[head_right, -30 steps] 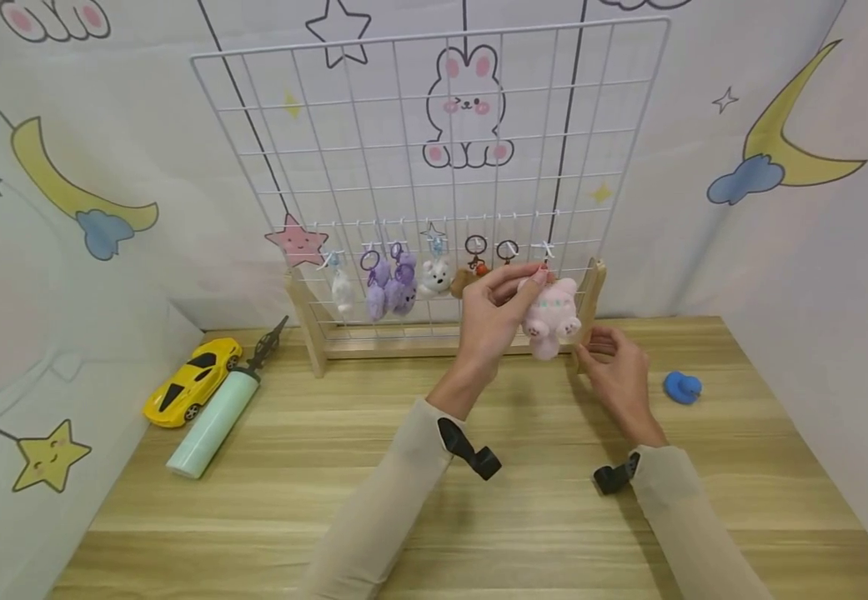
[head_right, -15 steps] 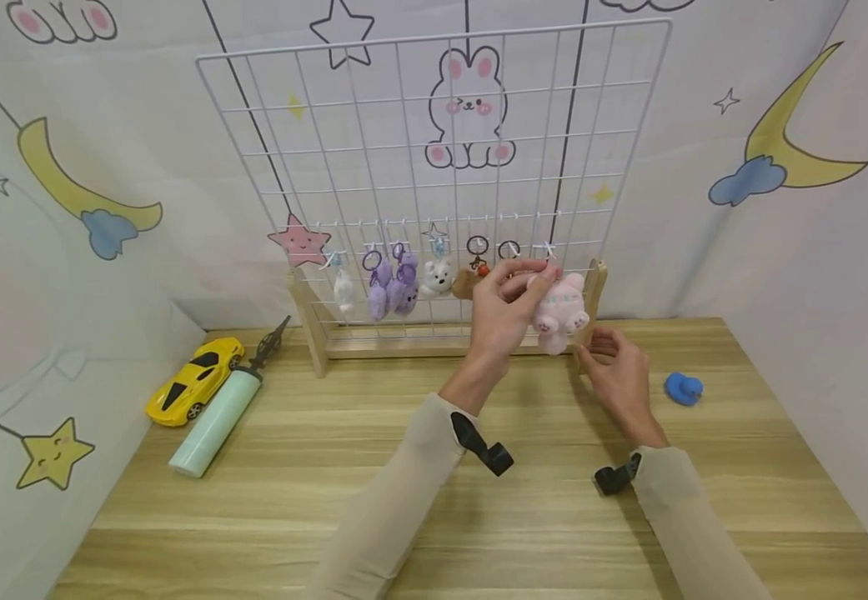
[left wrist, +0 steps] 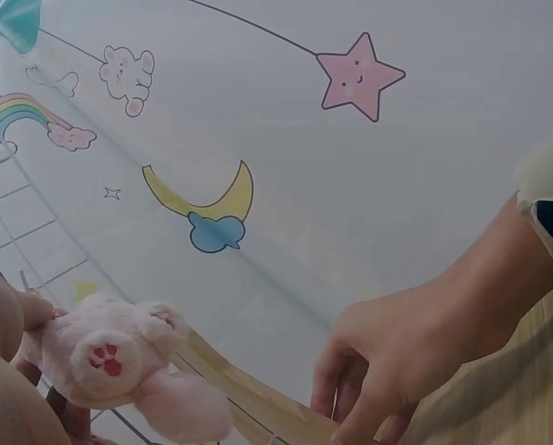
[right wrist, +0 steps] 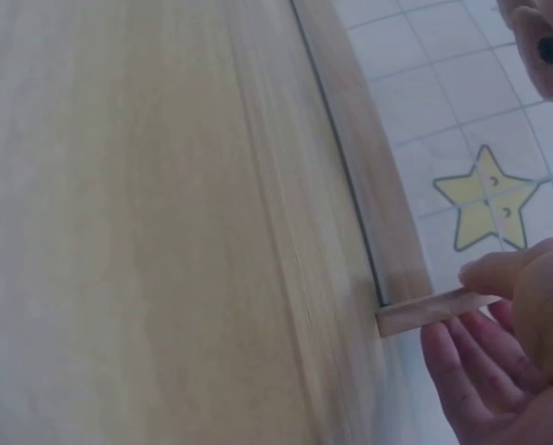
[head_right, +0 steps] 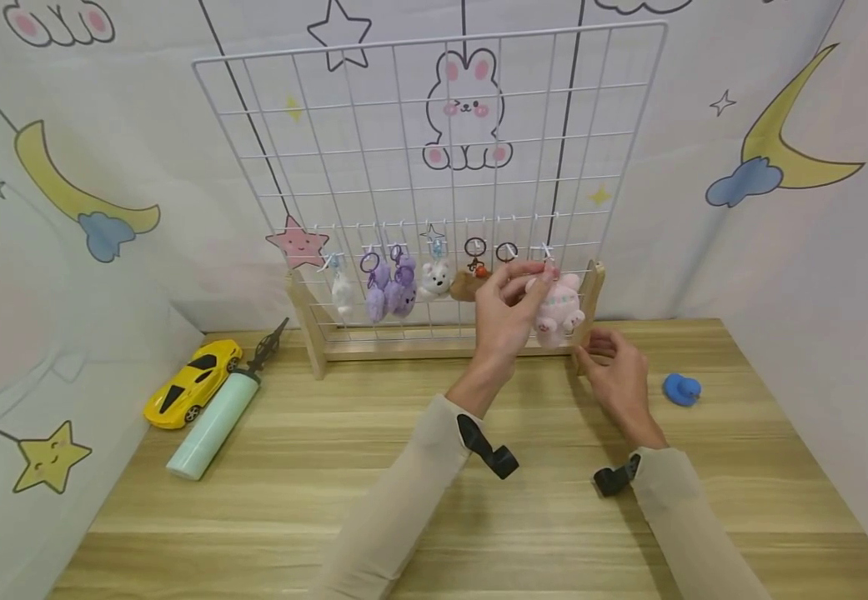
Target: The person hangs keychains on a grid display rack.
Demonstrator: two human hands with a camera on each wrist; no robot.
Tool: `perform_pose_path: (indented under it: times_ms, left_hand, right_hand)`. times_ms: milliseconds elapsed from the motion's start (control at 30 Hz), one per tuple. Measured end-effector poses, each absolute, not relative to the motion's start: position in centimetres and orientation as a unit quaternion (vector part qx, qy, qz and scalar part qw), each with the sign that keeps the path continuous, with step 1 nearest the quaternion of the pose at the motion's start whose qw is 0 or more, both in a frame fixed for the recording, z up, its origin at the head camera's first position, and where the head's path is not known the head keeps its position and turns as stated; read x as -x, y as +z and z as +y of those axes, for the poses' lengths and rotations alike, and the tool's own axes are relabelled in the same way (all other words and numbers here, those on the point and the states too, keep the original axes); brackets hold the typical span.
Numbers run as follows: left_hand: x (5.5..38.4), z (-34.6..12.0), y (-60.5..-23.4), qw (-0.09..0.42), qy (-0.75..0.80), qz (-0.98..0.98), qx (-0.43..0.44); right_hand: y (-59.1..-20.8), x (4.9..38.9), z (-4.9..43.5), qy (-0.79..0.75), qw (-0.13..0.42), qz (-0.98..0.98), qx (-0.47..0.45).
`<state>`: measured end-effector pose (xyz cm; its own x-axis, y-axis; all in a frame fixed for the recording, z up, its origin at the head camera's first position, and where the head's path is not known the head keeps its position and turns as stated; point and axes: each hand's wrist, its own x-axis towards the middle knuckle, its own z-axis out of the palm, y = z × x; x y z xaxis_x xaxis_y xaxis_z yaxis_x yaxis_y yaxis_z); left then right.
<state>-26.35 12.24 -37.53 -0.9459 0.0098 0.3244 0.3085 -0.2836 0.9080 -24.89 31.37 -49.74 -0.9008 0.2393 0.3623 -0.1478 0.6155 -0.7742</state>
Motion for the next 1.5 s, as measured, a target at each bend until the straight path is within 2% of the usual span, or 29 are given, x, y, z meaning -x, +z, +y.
perform_pose_path:
  times_ms: [333, 733, 833, 1100, 1267, 1400, 1500]
  left_hand:
    - [26.3, 11.4, -38.5, 0.109, -0.767, -0.617, 0.136]
    - [26.1, 9.3, -40.3, 0.188, -0.703, -0.664, 0.173]
    - [25.9, 7.9, -41.3, 0.194, -0.687, -0.677, 0.179]
    - [25.2, 1.1, -44.2, 0.185, -0.599, -0.753, 0.199]
    - [24.5, -4.6, -46.0, 0.192, -0.527, -0.809, 0.179]
    - [24.1, -9.9, -47.0, 0.21, -0.458, -0.852, 0.143]
    - [24.0, -13.9, -47.3, 0.244, -0.395, -0.88, 0.103]
  right_hand:
    - [-49.7, 24.7, 31.4, 0.456, 0.209, -0.865, 0.023]
    - [-50.0, 24.9, 31.8, 0.442, 0.202, -0.873, 0.035]
    - [-50.0, 24.8, 31.8, 0.44, 0.203, -0.874, 0.035]
    - [-49.9, 24.9, 31.9, 0.439, 0.198, -0.876, 0.036]
    - [-49.7, 24.7, 32.1, 0.434, 0.192, -0.879, 0.036]
    - [-48.6, 24.3, 32.2, 0.422, 0.178, -0.889, 0.027]
    - [-47.1, 24.1, 32.6, 0.402, 0.185, -0.897, 0.002]
